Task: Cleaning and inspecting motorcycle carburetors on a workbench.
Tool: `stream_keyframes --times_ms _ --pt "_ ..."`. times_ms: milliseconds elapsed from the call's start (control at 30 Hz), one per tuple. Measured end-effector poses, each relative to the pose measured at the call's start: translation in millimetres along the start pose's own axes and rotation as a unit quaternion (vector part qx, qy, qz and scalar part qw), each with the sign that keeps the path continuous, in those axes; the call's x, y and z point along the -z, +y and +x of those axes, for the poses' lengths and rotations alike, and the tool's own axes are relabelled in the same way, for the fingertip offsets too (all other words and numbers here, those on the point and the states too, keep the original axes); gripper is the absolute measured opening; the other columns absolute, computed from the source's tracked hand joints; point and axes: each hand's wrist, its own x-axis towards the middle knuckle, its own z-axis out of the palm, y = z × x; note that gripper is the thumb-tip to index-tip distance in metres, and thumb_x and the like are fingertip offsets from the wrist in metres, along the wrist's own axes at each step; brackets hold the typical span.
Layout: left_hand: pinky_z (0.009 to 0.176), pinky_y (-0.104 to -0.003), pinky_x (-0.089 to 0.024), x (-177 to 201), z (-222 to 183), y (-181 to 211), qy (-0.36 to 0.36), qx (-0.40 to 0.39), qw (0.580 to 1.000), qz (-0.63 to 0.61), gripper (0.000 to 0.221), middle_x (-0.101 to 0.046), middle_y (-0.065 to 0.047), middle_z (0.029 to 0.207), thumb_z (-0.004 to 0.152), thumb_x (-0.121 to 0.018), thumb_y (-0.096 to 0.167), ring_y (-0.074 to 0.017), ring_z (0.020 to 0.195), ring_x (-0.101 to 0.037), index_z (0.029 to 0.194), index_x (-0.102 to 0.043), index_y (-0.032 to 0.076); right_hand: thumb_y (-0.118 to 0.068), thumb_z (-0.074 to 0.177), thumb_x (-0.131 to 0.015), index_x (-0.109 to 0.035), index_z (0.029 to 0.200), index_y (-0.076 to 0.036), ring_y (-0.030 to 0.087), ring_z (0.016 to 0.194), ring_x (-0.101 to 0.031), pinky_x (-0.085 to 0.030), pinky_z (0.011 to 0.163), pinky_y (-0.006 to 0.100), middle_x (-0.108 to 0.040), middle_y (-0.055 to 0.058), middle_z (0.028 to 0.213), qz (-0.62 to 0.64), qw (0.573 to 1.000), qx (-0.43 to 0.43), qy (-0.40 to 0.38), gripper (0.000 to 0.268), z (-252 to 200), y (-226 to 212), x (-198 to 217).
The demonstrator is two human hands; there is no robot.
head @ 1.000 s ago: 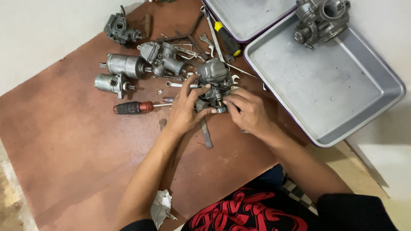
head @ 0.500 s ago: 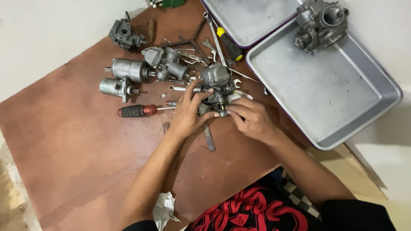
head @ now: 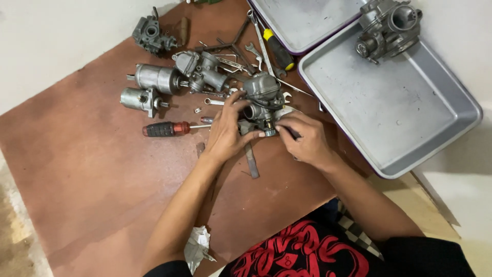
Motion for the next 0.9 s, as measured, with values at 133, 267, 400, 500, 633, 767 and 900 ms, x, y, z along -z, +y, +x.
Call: stream_keyframes --times_ms 133,267,400,500,633,767,900 --pt "0.1 -0.06 -0.051 -8 -5 -10 0.018 0.038 0.999 -0.013 0.107 -0.048 -0.021 0.148 0.07 -0.095 0.044 -0.0443 0.126 -0.06 0.147 -0.03 0.007 -0.002 0.084 -0.08 -0.077 0.095 -0.006 0.031 0.08 -0.074 -0.059 0.072 0.039 -0.074 0.009 0.088 -0.007 1.0 -0.018 0.011 0.012 1 -15 1" --pt "0.107 -0.062 -0.045 -7 -3 -5 0.007 0.064 0.997 -0.029 0.131 -0.049 -0.019 0.153 0.068 -0.096 0.043 -0.0453 0.133 -0.054 0.158 -0.011 0.0 -0.012 0.073 -0.09 -0.068 0.106 0.0 0.042 0.088 -0.071 -0.058 0.077 0.049 -0.07 0.02 0.095 -0.039 0.999 -0.012 -0.031 0.041 2 -24 2" --pt "0.11 -0.061 -0.044 -4 -1 -3 -0.012 0.078 0.996 -0.037 0.136 -0.046 -0.017 0.156 0.07 -0.096 0.042 -0.0448 0.136 -0.052 0.162 -0.003 0.002 -0.014 0.071 -0.092 -0.066 0.111 0.0 0.045 0.088 -0.07 -0.057 0.079 0.053 -0.07 0.023 0.095 -0.089 0.995 -0.032 -0.044 0.05 -6 -13 -7" --pt "0.107 -0.065 -0.044 2 0 1 -0.012 0.084 0.995 -0.045 0.132 -0.046 -0.023 0.156 0.074 -0.093 0.042 -0.0495 0.133 -0.053 0.162 -0.005 0.001 -0.015 0.073 -0.092 -0.067 0.114 -0.006 0.038 0.092 -0.072 -0.058 0.083 0.046 -0.072 0.016 0.1 -0.107 0.993 -0.039 -0.025 0.049 -11 -5 -13" --pt "0.105 -0.065 -0.045 4 -1 -7 -0.024 0.074 0.996 -0.041 0.119 -0.047 -0.02 0.154 0.075 -0.087 0.054 -0.0474 0.13 -0.056 0.162 -0.021 0.007 -0.013 0.074 -0.091 -0.069 0.114 -0.006 0.041 0.092 -0.072 -0.058 0.081 0.049 -0.073 0.018 0.099 -0.095 0.994 -0.049 -0.032 0.047 1 -11 -6" --pt "0.103 -0.063 -0.047 -8 -4 -22 0.0 0.08 0.994 -0.068 0.1 -0.051 -0.022 0.146 0.082 -0.082 0.05 -0.0487 0.126 -0.059 0.158 -0.033 0.009 -0.012 0.072 -0.089 -0.071 0.116 -0.01 0.036 0.095 -0.073 -0.057 0.081 0.045 -0.074 0.013 0.102 -0.066 0.994 -0.084 -0.011 0.047 8 4 -3" --pt "0.095 -0.054 -0.054 -11 -7 -25 0.071 0.108 0.987 -0.097 0.075 -0.066 -0.011 0.123 0.088 -0.08 0.038 -0.0367 0.11 -0.069 0.149 -0.047 0.011 -0.004 0.076 -0.08 -0.071 0.116 -0.009 0.035 0.096 -0.073 -0.056 0.083 0.042 -0.074 0.014 0.101 -0.05 0.991 -0.117 0.038 0.041 26 -2 7"
